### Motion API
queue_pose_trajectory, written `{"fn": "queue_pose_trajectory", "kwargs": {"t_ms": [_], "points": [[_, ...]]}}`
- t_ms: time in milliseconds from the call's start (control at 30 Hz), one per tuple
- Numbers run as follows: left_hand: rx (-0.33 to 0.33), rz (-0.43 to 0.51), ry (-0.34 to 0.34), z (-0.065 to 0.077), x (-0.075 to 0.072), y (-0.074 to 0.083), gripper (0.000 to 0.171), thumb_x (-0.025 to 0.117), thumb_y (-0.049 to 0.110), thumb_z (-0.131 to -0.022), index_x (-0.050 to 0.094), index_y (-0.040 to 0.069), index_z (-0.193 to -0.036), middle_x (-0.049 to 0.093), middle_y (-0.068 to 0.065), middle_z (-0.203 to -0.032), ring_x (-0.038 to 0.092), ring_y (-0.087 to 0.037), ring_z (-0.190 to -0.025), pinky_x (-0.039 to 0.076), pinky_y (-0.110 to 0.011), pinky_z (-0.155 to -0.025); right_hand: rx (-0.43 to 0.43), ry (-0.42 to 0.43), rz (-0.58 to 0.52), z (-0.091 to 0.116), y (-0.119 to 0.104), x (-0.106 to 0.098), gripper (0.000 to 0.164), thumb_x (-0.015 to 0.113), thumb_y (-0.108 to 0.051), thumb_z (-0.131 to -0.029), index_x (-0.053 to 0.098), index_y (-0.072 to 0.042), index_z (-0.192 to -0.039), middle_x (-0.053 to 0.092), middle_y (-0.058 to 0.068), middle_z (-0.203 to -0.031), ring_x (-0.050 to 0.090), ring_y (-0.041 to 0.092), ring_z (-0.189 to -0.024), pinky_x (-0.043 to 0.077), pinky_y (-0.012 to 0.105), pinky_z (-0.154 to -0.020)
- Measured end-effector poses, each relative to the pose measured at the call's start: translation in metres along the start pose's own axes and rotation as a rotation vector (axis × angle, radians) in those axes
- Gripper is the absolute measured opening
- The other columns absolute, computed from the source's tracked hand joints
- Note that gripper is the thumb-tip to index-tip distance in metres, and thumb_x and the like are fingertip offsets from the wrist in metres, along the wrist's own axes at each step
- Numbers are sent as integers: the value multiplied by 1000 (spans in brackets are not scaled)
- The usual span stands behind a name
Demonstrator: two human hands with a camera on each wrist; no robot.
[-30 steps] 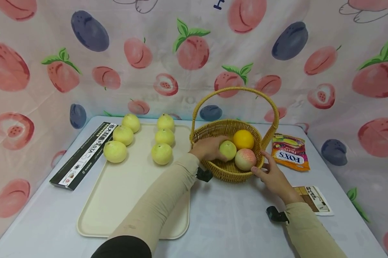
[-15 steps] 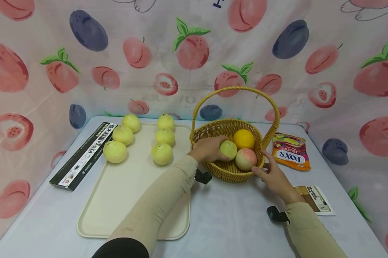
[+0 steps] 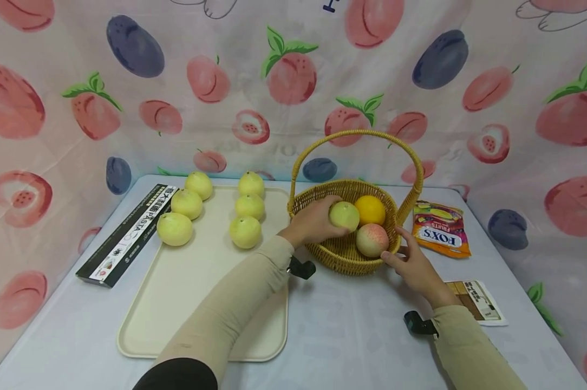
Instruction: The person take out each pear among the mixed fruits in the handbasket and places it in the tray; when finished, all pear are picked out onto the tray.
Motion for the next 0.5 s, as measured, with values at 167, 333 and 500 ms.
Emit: {"fn": "queue_pose_trajectory", "kwargs": {"t_ms": [167,333,500], "points": [[49,131,20,5,-8,4,80,78,38,-87,40,10,-151,54,-6,-138,57,-18,-110,50,-36,-90,5,-3,-1,-1,1,1,90,60,-49,-99,4,-18,-162,31,36,-148,44,50,-127,47,59,-97],[66,201,24,15,-20,10,80,78,35,-86,39,10,-151,50,-8,-143,56,-20,-114,49,-37,-92,12,-3,-3,-1,1,1,91,60,-50,-98,3,-18,-162,30,36,-150,42,51,-129,47,59,-97],[97,189,53,29,-33,12,78,78,35,-85,42,11,-150,51,-7,-143,56,-21,-115,49,-38,-93,22,-1,-4,0,1,1,92,60,-51,-98,3,-18,-162,28,36,-151,40,51,-130,46,60,-98]]}}
Point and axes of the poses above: each hand's wrist, its own z-axis away from the middle knuckle, its own x-axis out of the palm, y = z × x, the point moved 10 cm from there along -z, towards the middle knuckle
